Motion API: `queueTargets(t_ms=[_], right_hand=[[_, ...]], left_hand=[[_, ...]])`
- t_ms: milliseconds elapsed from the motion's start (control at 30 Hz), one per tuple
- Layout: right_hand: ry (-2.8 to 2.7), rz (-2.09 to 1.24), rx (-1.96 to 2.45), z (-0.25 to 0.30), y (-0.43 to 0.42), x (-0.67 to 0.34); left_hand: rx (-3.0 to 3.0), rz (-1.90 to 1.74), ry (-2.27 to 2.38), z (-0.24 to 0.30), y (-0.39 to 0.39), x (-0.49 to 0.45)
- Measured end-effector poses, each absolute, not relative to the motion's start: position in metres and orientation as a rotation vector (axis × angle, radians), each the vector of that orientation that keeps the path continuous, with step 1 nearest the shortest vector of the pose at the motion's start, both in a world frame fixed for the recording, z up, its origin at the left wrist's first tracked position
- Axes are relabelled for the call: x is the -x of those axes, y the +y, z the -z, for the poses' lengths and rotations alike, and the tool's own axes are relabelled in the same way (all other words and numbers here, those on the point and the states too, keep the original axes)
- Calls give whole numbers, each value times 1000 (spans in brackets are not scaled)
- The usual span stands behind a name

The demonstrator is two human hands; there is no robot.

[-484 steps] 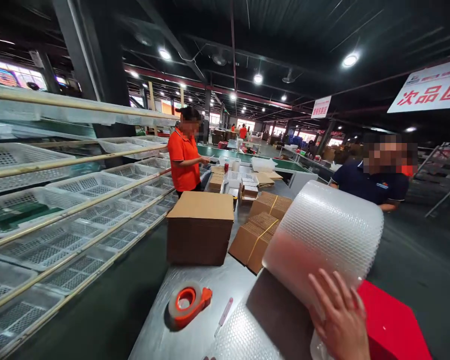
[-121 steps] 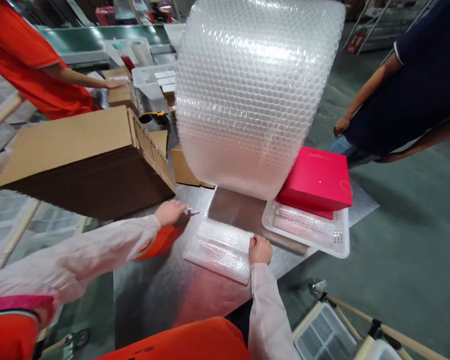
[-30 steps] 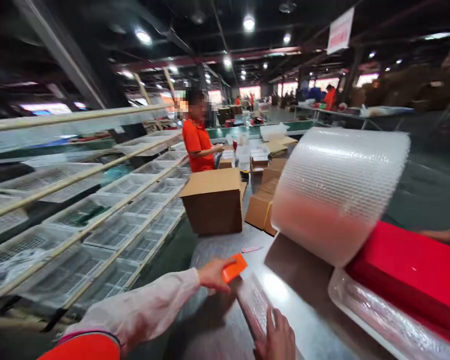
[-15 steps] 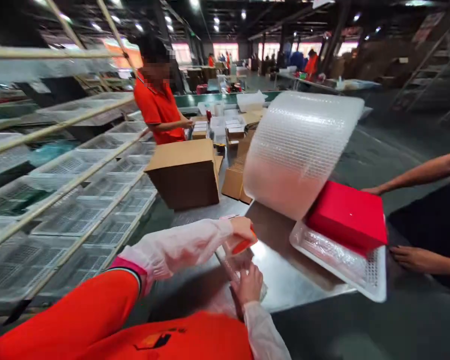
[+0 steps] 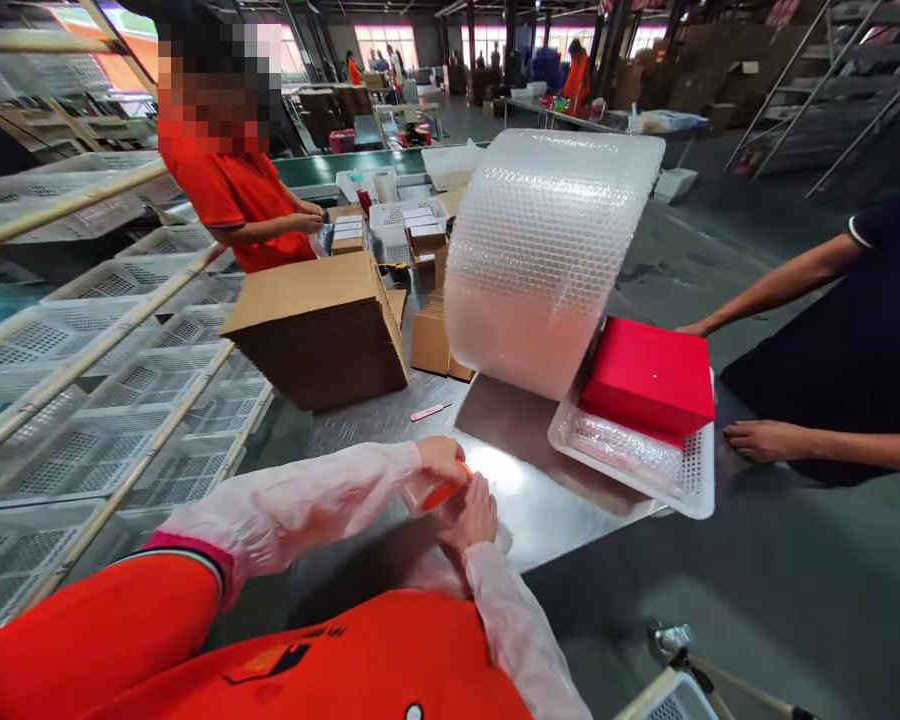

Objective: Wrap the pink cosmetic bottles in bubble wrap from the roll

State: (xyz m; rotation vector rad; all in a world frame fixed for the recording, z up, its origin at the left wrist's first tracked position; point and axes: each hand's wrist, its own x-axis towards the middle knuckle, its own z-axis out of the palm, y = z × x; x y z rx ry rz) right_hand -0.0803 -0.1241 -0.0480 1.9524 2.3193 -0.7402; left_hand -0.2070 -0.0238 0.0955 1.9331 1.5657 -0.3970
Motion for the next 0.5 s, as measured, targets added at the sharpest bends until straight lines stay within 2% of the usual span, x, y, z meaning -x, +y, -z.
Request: queueTargets(t_ms=[100,333,500], right_hand=[[2299,876,-1935,47,-118,82],[2342,811,-1883,36,-122,87],[2257,779,-1817,21,-116,91]], left_hand=[[-1932,382,1564,-96,-53,222],[-1945,252,1577,-88,-114,254],[-1905,337,1612,-93,-156,277]])
